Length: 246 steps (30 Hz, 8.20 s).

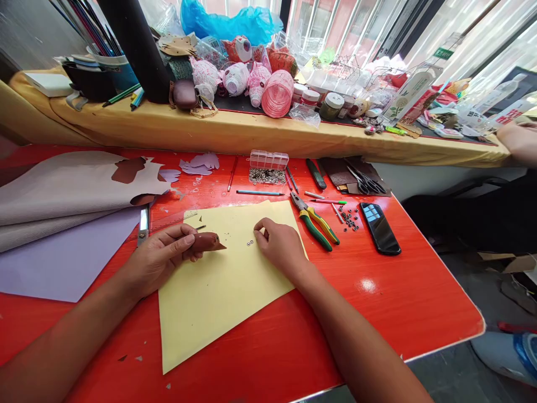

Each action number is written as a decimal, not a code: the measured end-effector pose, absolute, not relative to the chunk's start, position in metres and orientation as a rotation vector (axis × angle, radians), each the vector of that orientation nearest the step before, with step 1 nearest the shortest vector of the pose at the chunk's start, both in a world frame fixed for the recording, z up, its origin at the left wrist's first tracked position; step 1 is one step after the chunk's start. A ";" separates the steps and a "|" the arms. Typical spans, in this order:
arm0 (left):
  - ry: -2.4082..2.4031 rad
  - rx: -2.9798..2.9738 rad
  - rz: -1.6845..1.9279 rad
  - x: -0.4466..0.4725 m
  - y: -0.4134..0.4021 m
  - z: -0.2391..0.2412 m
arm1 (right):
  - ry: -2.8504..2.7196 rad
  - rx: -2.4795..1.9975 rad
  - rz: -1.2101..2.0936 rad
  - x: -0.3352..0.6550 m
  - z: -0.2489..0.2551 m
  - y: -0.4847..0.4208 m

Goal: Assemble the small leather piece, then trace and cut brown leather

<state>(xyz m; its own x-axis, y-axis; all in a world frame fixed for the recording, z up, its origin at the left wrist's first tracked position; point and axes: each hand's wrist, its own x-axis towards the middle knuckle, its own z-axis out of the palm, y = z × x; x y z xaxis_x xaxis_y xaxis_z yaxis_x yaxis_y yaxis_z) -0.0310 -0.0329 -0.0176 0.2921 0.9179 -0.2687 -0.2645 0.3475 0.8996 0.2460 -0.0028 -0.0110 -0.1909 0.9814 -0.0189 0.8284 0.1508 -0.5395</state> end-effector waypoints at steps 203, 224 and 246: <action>1.360 1.821 0.756 0.007 -0.053 -0.021 | -1.698 -1.371 1.607 0.220 0.002 -0.032; 1.248 1.770 0.788 0.002 -0.049 -0.023 | -1.752 -1.345 1.533 0.221 0.000 -0.033; 1.325 1.682 0.811 0.005 -0.051 -0.021 | -1.855 -1.339 1.389 0.216 -0.001 -0.035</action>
<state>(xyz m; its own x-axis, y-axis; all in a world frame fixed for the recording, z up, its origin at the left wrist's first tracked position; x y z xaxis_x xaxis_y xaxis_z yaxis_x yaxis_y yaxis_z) 0.0053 -0.0511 -0.0205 0.2366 0.9716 -0.0041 0.4384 -0.1030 0.8928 0.2161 -0.0349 -0.0010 -0.4201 0.8893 -0.1809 0.4240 0.0161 -0.9055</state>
